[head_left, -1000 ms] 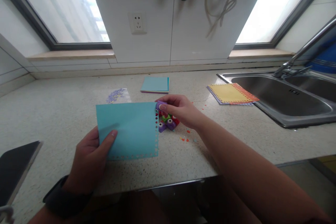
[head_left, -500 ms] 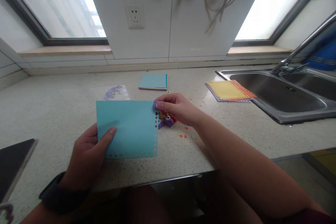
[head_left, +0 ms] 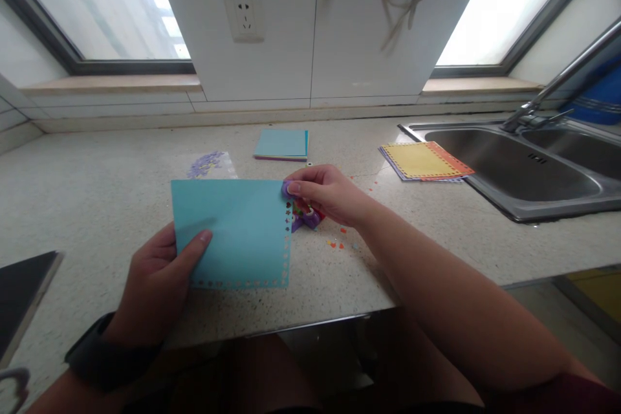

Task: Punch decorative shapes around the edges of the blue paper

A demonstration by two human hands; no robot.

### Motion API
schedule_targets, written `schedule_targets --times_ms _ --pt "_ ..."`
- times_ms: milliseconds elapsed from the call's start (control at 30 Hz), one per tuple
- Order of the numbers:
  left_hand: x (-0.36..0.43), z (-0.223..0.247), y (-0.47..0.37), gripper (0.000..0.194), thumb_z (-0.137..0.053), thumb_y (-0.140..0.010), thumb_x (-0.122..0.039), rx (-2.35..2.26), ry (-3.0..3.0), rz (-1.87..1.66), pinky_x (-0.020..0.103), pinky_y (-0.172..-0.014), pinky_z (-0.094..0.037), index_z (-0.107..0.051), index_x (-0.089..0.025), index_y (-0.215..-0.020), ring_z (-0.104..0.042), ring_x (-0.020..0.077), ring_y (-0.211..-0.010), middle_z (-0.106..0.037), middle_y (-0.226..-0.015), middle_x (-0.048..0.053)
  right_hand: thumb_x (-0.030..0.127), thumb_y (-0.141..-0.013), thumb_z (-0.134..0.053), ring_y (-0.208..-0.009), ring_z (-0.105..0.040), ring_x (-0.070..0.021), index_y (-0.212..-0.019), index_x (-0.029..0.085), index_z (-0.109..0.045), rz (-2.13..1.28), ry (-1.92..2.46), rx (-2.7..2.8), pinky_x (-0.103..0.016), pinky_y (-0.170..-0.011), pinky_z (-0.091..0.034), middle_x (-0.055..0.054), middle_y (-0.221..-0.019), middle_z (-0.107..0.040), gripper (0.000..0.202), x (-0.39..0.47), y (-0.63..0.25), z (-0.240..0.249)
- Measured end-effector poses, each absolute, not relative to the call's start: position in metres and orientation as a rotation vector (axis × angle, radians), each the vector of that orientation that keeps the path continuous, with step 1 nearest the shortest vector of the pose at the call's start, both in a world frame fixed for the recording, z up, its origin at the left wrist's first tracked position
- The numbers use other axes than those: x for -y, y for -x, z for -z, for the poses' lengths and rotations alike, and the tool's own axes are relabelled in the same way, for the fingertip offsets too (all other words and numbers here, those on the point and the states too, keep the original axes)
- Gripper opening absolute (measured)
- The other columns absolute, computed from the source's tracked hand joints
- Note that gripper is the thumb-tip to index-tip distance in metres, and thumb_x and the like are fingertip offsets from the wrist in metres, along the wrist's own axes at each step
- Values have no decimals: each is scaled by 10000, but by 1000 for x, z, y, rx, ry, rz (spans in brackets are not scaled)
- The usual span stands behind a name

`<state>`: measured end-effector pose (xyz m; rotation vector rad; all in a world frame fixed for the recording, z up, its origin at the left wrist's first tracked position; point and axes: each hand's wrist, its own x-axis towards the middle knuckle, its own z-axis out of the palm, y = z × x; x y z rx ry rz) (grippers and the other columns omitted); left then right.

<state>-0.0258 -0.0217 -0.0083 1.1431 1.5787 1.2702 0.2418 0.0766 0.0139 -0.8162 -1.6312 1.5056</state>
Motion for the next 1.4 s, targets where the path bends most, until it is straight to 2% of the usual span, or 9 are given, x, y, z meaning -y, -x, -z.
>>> schedule_targets --times_ms 133,333,1133,1400 --pt "22 8 26 341 -778 -805 -450 -1608 -1141 -1279 330 -806 -610 -742 -270 -1093 -731 242 -929 -799 -1023 6 453 -837 -753 -531 -476 -81 -827 127 -720 -1533 784 1637 -204 -449 -346 18 -613 -574 328 -75 -241 -17" --pt "22 11 27 334 -776 -812 -456 -1568 -1163 -1282 324 -797 -611 -741 -283 -1095 -735 239 -922 -799 -1020 -8 464 -834 -751 -530 -486 -88 -870 125 -732 -1496 820 1650 -208 -439 -338 13 -623 -582 341 -76 -242 -16" --pt "23 9 26 331 -766 -819 -406 -1576 -1173 -1283 344 -790 -616 -736 -271 -1119 -741 263 -929 -798 -1045 15 475 -832 -756 -544 -493 -91 -830 145 -723 -1508 787 1632 -223 -475 -383 13 -652 -577 332 -79 -240 -11" --pt "24 6 26 433 -778 -815 -431 -1556 -1168 -1250 337 -821 -585 -711 -210 -1180 -718 258 -961 -792 -1108 37 476 -840 -752 -522 -501 -88 -845 141 -719 -1507 775 1650 -208 -430 -335 13 -639 -579 336 -79 -241 -10"
